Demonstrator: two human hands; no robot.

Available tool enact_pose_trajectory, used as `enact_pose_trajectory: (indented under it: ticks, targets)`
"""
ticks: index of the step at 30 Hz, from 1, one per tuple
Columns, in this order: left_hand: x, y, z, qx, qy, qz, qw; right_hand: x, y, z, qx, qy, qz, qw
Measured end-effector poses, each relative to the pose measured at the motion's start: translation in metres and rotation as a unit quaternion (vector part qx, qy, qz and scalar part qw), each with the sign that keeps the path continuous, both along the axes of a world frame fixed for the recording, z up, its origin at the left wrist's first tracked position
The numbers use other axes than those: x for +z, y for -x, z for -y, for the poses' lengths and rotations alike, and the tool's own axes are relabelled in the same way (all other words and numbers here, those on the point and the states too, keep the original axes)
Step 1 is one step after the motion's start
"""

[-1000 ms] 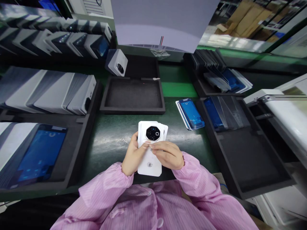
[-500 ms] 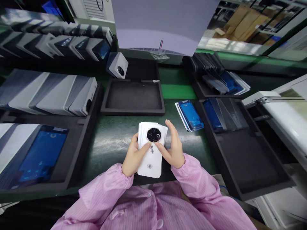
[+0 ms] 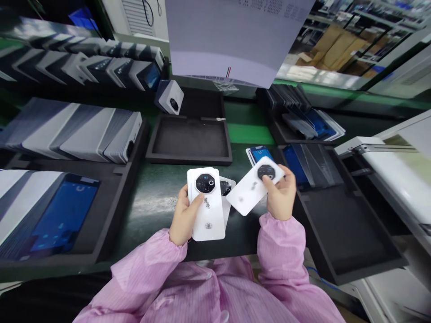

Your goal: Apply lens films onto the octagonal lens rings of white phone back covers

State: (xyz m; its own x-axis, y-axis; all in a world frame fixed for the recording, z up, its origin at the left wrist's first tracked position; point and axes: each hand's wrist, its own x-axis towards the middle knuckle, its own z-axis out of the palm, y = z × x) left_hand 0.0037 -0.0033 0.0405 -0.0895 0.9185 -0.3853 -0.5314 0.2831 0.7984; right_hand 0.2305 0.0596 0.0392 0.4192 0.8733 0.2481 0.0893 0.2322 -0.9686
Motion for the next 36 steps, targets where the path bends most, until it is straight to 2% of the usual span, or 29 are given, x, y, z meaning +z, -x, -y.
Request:
enact_pose_trajectory:
  ticks: [2,4,7,9,12,14,19,24,29,33,36]
  targets:
    - [0.001,0.001,-0.001,0.009,-0.003,0.001,1.000,-0.006,0.008,0.002,0.094,0.060,0.055,0.992]
    - [0.002,0.000,0.000,0.002,-0.007,0.000,1.000,-0.014,0.024,0.006,0.163,0.095,0.153,0.970]
    - [0.001,-0.001,0.001,-0.015,-0.018,-0.006,1.000,-0.021,0.047,0.013,0.152,0.069,0.346,0.923]
    - [-0.001,-0.002,0.002,-0.024,-0.030,-0.012,0.999,-0.020,0.054,0.016,0.117,0.013,0.408,0.905]
    - [-0.006,-0.003,0.003,-0.040,-0.050,-0.034,0.997,-0.012,0.057,0.021,0.086,-0.075,0.350,0.930]
    - [-0.010,-0.005,0.004,-0.054,-0.065,-0.057,0.995,-0.006,0.059,0.025,0.099,-0.098,0.286,0.948]
    - [-0.014,-0.009,0.011,-0.077,-0.101,-0.149,0.981,0.000,0.066,0.033,0.156,-0.035,0.228,0.960]
    - [-0.014,-0.010,0.016,-0.074,-0.141,-0.260,0.952,-0.001,0.068,0.034,0.159,-0.002,0.177,0.971]
    - [-0.015,-0.009,0.019,-0.072,-0.161,-0.320,0.931,-0.001,0.067,0.035,0.159,0.006,0.140,0.977]
    - [-0.016,-0.009,0.020,-0.081,-0.163,-0.344,0.921,-0.001,0.067,0.035,0.179,0.017,0.107,0.978]
    - [-0.015,-0.011,0.019,-0.074,-0.146,-0.300,0.940,0.001,0.068,0.038,0.160,-0.004,0.162,0.974]
